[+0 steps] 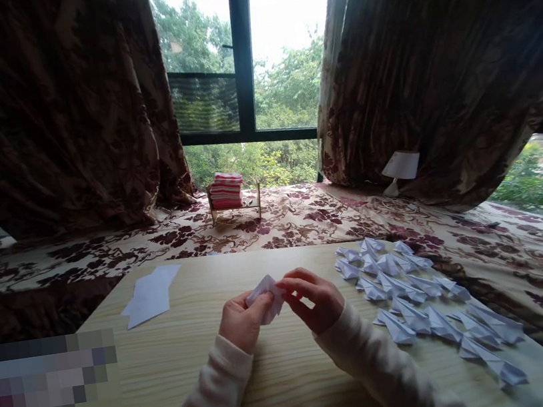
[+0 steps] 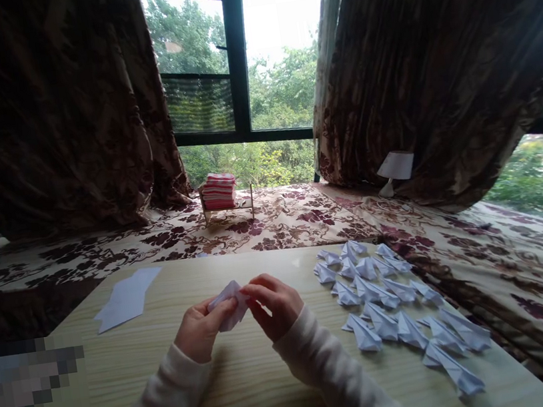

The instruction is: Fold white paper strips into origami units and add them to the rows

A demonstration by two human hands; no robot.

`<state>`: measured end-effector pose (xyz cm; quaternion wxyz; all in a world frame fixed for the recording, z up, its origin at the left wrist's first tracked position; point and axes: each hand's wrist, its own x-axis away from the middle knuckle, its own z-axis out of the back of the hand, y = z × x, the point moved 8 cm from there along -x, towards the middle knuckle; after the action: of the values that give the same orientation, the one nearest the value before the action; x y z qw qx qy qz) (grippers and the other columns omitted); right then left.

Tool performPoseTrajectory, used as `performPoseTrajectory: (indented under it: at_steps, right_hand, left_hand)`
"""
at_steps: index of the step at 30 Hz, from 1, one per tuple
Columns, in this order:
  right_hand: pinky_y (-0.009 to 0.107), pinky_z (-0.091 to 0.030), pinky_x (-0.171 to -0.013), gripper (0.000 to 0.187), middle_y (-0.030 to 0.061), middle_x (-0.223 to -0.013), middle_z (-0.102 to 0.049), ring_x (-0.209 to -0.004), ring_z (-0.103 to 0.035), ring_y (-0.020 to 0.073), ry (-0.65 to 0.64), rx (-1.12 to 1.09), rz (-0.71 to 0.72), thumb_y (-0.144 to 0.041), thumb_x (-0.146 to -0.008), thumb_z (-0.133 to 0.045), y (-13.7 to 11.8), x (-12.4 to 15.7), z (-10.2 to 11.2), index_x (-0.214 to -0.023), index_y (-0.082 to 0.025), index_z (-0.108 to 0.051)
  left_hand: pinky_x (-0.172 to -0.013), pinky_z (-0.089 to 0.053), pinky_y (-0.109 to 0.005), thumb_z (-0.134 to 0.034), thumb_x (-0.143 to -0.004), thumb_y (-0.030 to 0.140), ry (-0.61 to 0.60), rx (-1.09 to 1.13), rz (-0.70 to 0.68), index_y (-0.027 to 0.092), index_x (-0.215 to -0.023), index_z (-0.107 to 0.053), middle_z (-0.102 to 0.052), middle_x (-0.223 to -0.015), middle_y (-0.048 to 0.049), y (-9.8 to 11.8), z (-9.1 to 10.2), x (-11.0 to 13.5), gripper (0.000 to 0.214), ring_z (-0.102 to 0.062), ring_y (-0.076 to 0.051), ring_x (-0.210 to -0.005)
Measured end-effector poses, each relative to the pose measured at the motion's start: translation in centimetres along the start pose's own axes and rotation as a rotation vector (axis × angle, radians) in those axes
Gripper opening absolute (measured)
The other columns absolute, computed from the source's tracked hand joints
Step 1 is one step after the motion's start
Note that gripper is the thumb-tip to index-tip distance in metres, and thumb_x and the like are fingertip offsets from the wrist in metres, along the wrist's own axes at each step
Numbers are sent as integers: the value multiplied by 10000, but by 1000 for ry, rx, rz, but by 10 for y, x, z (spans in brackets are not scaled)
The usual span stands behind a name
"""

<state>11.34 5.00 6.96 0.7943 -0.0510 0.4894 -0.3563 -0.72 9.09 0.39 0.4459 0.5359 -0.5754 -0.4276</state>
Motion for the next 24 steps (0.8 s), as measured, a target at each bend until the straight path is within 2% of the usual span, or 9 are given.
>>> performPoseTrajectory:
  at_steps: [7, 10, 13, 18, 24]
  right_hand:
    - [257, -456, -608, 151, 52, -771, -571, -683, -536, 137, 0, 59, 8, -186, -817, -464, -2, -2, 7, -836, -179, -614]
    - [246, -443, -573, 144, 44, -740, -553, -639, -514, 128, -15, 65, -24, -198, -809, -461, 3, -1, 5, -818, -172, -603]
    - [229, -424, -527, 124, 26, -692, -529, -574, -485, 111, -36, 63, -69, -200, -787, -468, 9, 0, 2, -774, -165, -586]
    - [206, -394, -475, 54, -10, -614, -491, -503, -450, 89, -48, 82, -147, -158, -717, -506, 16, 1, 0, -682, -165, -546]
    - [203, -392, -469, 59, -19, -592, -492, -482, -445, 82, -36, 77, -187, -152, -702, -513, 17, 1, -1, -653, -167, -543]
  left_hand:
    - [-550, -427, -262, -692, -543, 294, -93, -50, -11, 89, -719, -706, -632, -542, -36, 4, -10, 6, 271, -561, -154, -553]
    - [-581, -436, -267, -655, -593, 292, -145, -87, -57, 97, -784, -702, -640, -590, -37, 8, -15, 8, 277, -568, -162, -597]
    - [-575, -425, -255, -614, -630, 287, -185, -167, -122, 101, -736, -692, -619, -600, -33, 9, -18, 9, 228, -544, -149, -588]
    - [-508, -389, -225, -599, -618, 300, -145, -255, -228, 117, -643, -675, -572, -570, -20, 7, -16, 7, 200, -493, -122, -535]
    - [-471, -380, -218, -678, -543, 346, -113, -242, -195, 125, -581, -663, -567, -516, -8, 3, -14, 6, 224, -489, -116, -498]
